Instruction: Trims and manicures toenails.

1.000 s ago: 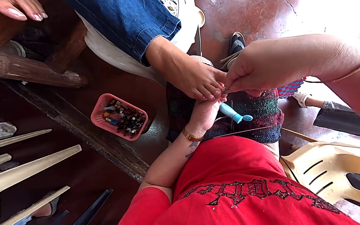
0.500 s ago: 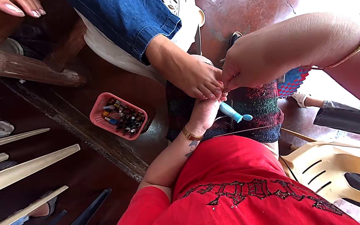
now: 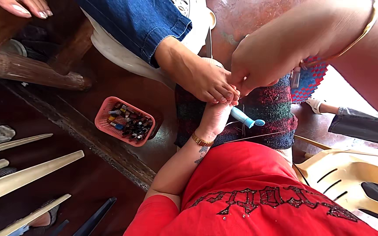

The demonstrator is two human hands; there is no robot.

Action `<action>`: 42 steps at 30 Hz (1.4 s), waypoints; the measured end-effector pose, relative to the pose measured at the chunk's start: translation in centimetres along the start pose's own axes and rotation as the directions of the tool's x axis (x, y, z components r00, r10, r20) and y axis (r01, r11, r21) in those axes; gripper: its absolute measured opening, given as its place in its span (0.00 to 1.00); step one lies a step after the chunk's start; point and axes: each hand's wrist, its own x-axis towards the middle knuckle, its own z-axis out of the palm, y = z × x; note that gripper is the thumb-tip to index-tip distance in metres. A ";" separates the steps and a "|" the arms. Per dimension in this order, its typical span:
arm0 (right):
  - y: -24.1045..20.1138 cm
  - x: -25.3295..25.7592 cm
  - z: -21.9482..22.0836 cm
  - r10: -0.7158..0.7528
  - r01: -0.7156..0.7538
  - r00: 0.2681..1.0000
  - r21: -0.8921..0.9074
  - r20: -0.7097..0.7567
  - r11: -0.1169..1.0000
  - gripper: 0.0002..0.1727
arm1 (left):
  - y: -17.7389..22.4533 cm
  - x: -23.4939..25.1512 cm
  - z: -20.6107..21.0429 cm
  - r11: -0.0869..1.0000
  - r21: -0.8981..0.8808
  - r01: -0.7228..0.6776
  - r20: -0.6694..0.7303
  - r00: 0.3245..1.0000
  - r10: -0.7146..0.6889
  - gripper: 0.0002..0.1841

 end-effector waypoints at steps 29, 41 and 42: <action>4.1 0.2 17.7 0.106 0.508 0.861 0.848 -0.497 -0.154 0.14 | 0.1 1.2 -0.5 0.930 -0.343 0.129 0.120 0.988 -0.093 0.04; 4.4 0.7 18.5 0.045 0.419 0.901 0.836 -0.432 -0.354 0.17 | 0.1 1.0 -0.4 0.948 -0.303 0.101 0.117 0.991 -0.068 0.05; 4.3 0.8 18.6 0.053 0.430 0.896 0.830 -0.441 -0.356 0.17 | 0.1 1.0 -0.4 0.948 -0.301 0.102 0.122 0.990 -0.068 0.05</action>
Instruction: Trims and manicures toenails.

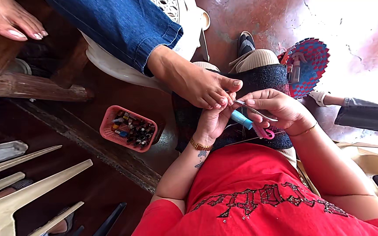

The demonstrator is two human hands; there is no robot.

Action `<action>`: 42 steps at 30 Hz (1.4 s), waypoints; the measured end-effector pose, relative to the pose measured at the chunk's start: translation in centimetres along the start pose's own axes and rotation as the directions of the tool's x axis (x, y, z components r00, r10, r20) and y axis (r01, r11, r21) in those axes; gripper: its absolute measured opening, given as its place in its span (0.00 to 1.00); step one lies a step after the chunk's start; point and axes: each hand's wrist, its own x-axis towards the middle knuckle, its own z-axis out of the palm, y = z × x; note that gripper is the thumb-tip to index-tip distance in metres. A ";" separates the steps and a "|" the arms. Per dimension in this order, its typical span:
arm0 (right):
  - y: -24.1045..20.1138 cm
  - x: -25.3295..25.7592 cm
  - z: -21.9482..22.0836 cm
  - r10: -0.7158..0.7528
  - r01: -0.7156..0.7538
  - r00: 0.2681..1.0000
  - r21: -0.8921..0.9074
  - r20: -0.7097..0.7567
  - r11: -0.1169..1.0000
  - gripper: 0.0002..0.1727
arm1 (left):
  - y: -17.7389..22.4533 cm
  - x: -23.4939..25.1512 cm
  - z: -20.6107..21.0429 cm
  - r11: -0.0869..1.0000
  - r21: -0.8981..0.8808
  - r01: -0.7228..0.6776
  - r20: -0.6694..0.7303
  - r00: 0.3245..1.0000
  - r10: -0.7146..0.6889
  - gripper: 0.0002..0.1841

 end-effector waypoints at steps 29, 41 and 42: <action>2.8 -0.2 0.1 -0.057 0.044 0.997 0.268 0.042 0.963 0.17 | 0.0 -0.2 -0.1 1.000 0.026 -0.008 0.016 1.000 0.007 0.07; 1.3 0.2 0.4 -0.080 0.081 0.996 0.014 -0.033 0.997 0.16 | 0.0 -0.3 -0.3 0.997 0.070 -0.016 0.022 1.000 0.015 0.07; 1.2 0.2 0.2 -0.085 0.085 0.996 -0.013 -0.018 0.996 0.15 | -0.1 -0.3 -0.3 0.997 0.072 -0.016 0.020 1.000 0.015 0.07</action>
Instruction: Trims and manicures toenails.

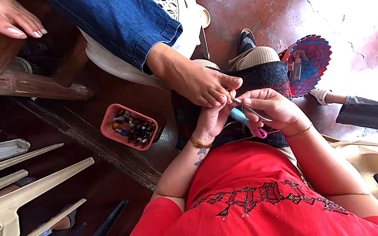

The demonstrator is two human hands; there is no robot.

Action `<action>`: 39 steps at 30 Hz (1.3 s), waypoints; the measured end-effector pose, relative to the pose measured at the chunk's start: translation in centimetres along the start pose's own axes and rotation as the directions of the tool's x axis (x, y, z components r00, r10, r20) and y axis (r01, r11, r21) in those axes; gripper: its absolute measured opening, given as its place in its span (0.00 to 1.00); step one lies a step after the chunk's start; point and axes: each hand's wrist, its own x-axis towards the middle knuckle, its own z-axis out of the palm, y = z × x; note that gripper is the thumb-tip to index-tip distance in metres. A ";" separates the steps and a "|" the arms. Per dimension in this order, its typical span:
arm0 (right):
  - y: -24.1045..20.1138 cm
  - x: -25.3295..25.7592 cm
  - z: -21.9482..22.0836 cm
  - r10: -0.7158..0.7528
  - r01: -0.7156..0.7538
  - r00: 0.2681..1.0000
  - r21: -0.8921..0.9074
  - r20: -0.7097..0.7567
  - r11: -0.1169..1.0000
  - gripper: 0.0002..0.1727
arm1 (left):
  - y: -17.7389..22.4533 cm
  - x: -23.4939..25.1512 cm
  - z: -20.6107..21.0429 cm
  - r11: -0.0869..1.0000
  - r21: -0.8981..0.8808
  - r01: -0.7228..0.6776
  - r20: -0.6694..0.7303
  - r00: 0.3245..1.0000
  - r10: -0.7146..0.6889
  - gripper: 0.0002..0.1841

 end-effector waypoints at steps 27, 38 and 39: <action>-2.4 -6.9 -1.0 -0.136 -0.311 0.928 -0.922 -0.347 0.230 0.09 | -0.4 0.3 0.3 0.994 0.106 -0.027 -0.048 0.998 0.032 0.07; -0.2 -3.0 0.7 -0.185 0.138 0.972 -0.290 -0.142 0.947 0.10 | -0.4 0.6 0.1 1.000 0.021 -0.014 0.004 1.000 0.014 0.05; 0.2 -2.3 0.9 -0.154 0.118 0.978 -0.239 -0.138 0.964 0.11 | -0.4 0.6 0.1 1.000 0.008 -0.018 0.014 1.000 0.018 0.05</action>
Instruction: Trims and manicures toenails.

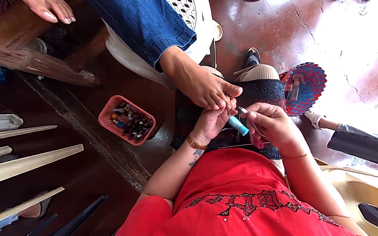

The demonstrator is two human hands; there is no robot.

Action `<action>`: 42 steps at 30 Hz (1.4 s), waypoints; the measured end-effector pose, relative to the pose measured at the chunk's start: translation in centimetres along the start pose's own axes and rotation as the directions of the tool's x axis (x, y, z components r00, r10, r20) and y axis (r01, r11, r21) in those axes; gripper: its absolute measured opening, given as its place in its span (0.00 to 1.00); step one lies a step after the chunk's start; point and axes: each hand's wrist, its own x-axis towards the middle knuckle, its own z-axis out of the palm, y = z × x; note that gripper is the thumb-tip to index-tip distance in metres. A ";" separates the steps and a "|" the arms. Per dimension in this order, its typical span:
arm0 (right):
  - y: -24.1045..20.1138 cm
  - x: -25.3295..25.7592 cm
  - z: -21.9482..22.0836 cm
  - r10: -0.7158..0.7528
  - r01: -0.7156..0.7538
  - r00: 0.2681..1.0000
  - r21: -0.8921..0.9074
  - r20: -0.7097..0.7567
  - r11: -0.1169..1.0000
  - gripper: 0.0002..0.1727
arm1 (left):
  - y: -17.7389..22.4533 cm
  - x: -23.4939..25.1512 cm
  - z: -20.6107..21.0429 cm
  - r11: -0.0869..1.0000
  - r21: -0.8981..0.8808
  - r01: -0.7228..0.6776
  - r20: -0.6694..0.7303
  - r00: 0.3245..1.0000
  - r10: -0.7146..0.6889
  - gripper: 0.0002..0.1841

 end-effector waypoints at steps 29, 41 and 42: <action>-3.8 7.3 6.4 -0.673 0.633 0.738 -0.396 0.049 0.665 0.12 | -0.4 0.0 0.6 0.997 0.074 -0.037 -0.084 0.996 0.043 0.06; -9.5 3.9 -5.9 0.510 -0.046 0.859 -0.999 -0.043 -0.006 0.12 | -0.1 0.0 0.7 0.999 -0.041 -0.008 -0.087 0.996 0.004 0.07; -10.5 3.5 -6.1 0.474 -0.105 0.870 -0.991 -0.134 -0.088 0.12 | -0.1 -0.1 0.7 0.999 -0.041 -0.009 -0.090 0.996 0.006 0.07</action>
